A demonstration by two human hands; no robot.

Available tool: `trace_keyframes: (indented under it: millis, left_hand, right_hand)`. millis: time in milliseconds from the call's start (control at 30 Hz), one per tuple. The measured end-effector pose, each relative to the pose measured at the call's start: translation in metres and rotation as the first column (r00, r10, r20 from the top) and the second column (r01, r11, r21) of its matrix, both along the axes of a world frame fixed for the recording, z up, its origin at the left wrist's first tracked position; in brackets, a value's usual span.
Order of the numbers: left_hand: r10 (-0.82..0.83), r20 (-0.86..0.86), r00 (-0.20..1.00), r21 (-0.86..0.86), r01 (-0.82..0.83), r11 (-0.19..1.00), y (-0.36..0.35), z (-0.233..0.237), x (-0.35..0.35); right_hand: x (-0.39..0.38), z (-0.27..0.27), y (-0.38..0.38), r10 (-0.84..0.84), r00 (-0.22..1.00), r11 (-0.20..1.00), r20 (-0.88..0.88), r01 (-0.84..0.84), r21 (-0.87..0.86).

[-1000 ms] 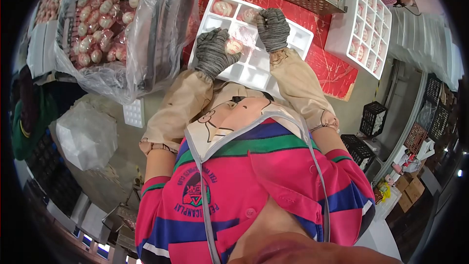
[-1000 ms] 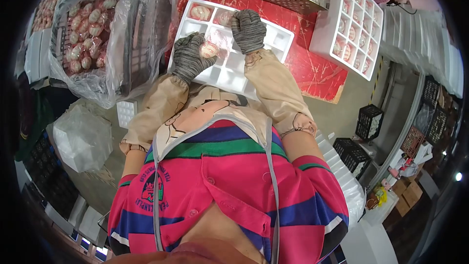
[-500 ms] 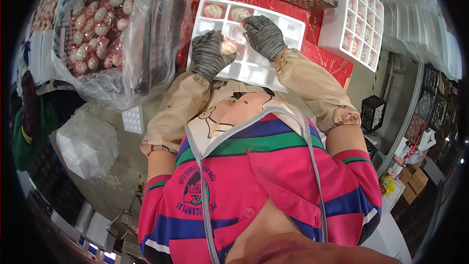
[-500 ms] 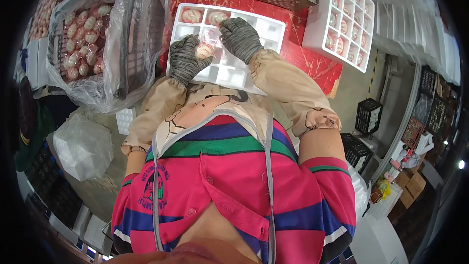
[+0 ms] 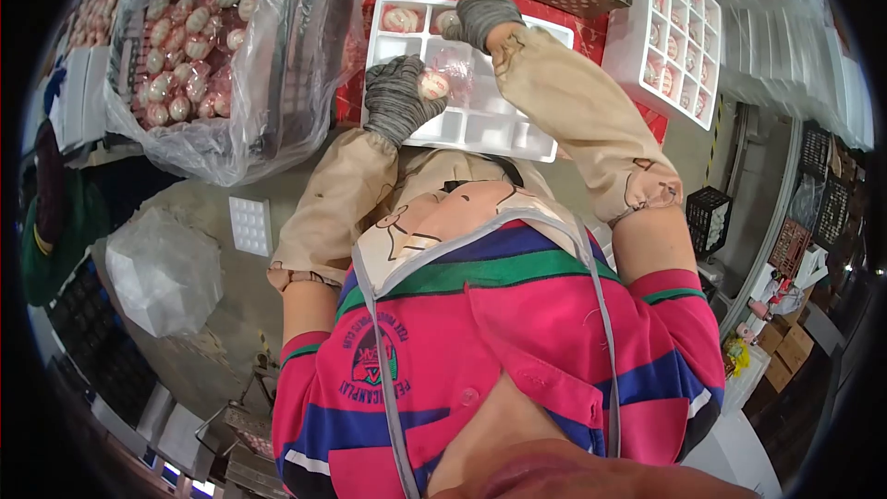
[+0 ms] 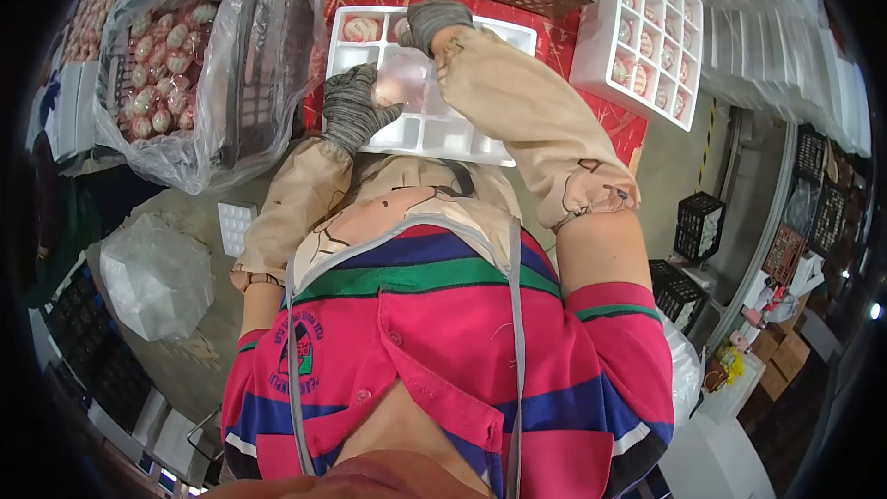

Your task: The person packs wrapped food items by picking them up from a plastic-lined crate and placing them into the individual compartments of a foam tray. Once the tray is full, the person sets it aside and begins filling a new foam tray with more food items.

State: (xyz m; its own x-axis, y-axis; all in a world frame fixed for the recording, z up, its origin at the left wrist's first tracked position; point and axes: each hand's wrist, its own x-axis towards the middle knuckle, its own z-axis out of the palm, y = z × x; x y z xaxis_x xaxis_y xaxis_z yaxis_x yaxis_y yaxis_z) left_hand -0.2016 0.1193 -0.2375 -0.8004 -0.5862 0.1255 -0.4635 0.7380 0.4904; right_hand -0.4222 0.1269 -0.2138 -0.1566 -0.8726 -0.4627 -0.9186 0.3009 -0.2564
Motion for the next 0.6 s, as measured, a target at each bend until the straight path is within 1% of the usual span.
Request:
trace_keyframes:
  millis: [33, 100, 133, 167, 200, 267, 300, 333, 400, 433, 500, 533, 600]
  left_hand:
    - [0.003, 0.015, 1.000, -0.006, -0.003, 1.000, 0.000, -0.001, -0.001]
    - [-0.003, 0.048, 0.999, -0.027, 0.005, 1.000, 0.000, 0.001, 0.000]
    - [0.001, 0.046, 0.999, -0.025, 0.000, 1.000, 0.001, 0.003, 0.001]
    - [0.002, 0.067, 0.998, 0.010, -0.003, 1.000, 0.002, 0.006, 0.002]
    - [0.006, 0.083, 0.997, 0.042, -0.010, 0.999, 0.000, 0.008, 0.001]
    - [0.009, 0.085, 0.996, 0.075, -0.015, 0.997, -0.003, 0.006, 0.000]
    - [0.006, 0.080, 0.997, 0.059, -0.011, 0.998, -0.002, 0.004, 0.001]
    - [0.003, 0.076, 0.997, 0.042, -0.006, 0.999, -0.001, 0.003, 0.002]
    - [-0.019, 0.065, 0.998, 0.066, 0.015, 0.998, -0.002, 0.003, 0.005]
    - [-0.018, 0.058, 0.998, 0.072, 0.014, 0.997, -0.002, 0.005, 0.004]
    - [-0.031, 0.051, 0.998, 0.073, 0.027, 0.997, -0.003, 0.006, 0.005]
    - [-0.023, 0.030, 0.999, 0.058, 0.021, 0.998, -0.004, 0.004, 0.004]
    - [0.001, -0.014, 1.000, 0.031, 0.000, 1.000, -0.003, 0.003, 0.003]
  right_hand:
    - [0.003, 0.006, -0.005, 0.014, 0.999, 0.999, -0.036, -0.013, 0.041]
    - [0.001, -0.003, -0.012, 0.035, 0.999, 0.995, -0.018, -0.034, 0.089]
    - [0.008, 0.015, -0.015, 0.051, 0.999, 0.991, -0.006, -0.050, 0.126]
    - [0.007, 0.040, -0.004, 0.036, 0.997, 0.993, 0.061, -0.042, 0.106]
    - [-0.002, 0.027, 0.000, 0.045, 0.998, 0.993, 0.051, -0.051, 0.102]
    - [-0.015, -0.015, 0.005, 0.120, 0.993, 0.993, 0.004, -0.119, -0.024]
    - [-0.010, -0.008, 0.008, 0.056, 0.998, 0.997, -0.013, -0.056, -0.044]
    - [-0.007, -0.006, 0.006, 0.065, 0.998, 0.997, -0.011, -0.066, -0.038]
    - [0.001, -0.004, 0.002, 0.167, 0.977, 0.986, -0.131, -0.162, 0.048]
    - [0.003, -0.002, -0.003, 0.165, 0.978, 0.986, -0.125, -0.160, 0.049]
    - [0.004, 0.003, -0.012, 0.224, 0.963, 0.970, -0.152, -0.206, 0.126]
    - [0.001, -0.001, -0.012, 0.212, 0.964, 0.974, -0.158, -0.195, 0.118]
    - [-0.003, -0.002, -0.007, 0.322, 0.925, 0.947, -0.202, -0.317, 0.059]
